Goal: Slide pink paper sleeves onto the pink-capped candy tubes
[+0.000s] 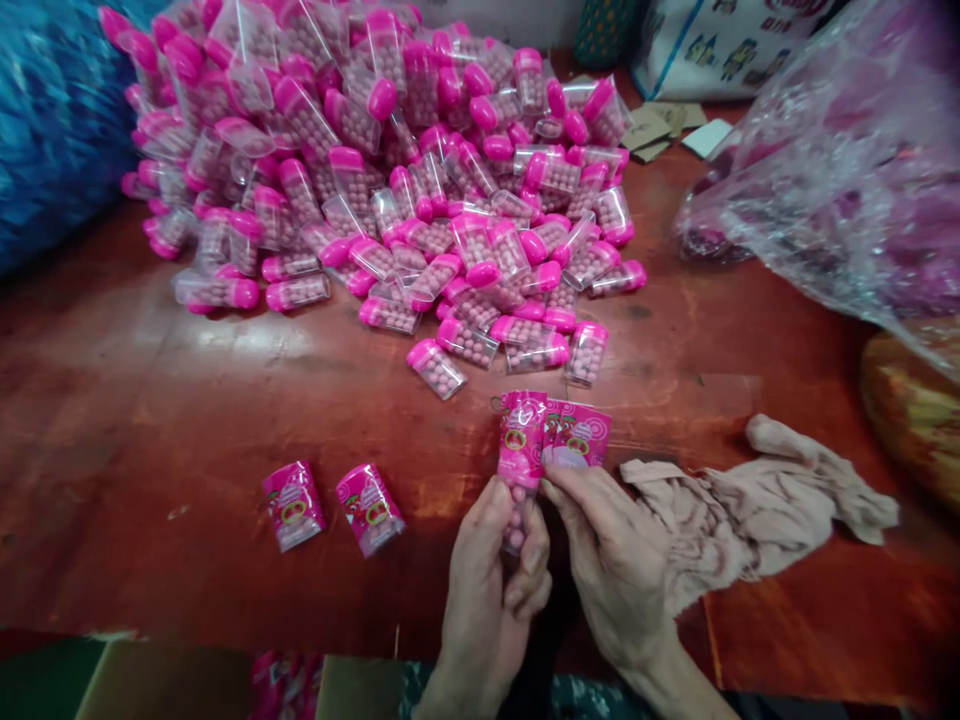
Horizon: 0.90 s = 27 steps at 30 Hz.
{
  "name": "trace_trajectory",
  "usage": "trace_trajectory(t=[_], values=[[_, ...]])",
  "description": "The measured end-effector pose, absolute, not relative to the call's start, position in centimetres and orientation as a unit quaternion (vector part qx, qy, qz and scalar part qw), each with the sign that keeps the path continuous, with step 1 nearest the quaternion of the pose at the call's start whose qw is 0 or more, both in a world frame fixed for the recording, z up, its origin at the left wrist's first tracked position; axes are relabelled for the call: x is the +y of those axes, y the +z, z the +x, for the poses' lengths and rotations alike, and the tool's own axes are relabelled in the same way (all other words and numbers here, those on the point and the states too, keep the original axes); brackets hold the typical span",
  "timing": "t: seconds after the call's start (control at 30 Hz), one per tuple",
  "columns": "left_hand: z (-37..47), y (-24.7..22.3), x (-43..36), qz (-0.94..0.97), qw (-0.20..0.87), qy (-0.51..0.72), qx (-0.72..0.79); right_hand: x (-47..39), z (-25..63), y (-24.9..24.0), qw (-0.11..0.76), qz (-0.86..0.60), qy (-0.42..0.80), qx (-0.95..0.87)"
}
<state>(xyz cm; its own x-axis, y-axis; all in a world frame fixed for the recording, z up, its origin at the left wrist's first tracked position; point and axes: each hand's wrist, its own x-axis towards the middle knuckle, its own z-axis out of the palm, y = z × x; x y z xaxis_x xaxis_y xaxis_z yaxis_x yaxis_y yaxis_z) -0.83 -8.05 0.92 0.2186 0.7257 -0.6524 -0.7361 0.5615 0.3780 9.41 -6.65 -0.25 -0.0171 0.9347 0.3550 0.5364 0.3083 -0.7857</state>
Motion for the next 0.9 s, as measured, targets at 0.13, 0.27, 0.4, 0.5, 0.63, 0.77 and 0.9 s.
trace_trajectory(t=[0.13,0.27,0.4,0.5,0.63,0.77,0.9], values=[[-0.87,0.76,-8.05,0.018,0.779,0.459,0.426,-6.66,9.79,-0.39,0.402,-0.525,0.175,-0.729],[-0.87,0.63,-8.18,0.015,0.780,0.457,0.427,-6.67,9.79,-0.34,0.356,-0.547,0.203,-0.730],[-0.74,0.61,-8.25,0.003,0.780,0.461,0.423,-6.56,9.42,-0.52,0.373,-0.564,0.226,-0.701],[-0.66,0.54,-8.27,0.002,0.781,0.463,0.420,-6.41,9.14,-0.60,0.389,-0.573,0.245,-0.679],[-0.57,0.55,-8.34,0.004,0.780,0.467,0.416,-6.27,8.94,-0.65,0.396,-0.588,0.286,-0.644],[-0.60,0.66,-8.32,-0.004,0.786,0.469,0.403,-6.28,9.14,-0.92,0.403,-0.592,0.323,-0.619],[-0.98,0.55,-8.13,-0.045,0.798,0.465,0.382,-6.46,9.46,-1.04,0.424,-0.576,0.394,-0.577]])
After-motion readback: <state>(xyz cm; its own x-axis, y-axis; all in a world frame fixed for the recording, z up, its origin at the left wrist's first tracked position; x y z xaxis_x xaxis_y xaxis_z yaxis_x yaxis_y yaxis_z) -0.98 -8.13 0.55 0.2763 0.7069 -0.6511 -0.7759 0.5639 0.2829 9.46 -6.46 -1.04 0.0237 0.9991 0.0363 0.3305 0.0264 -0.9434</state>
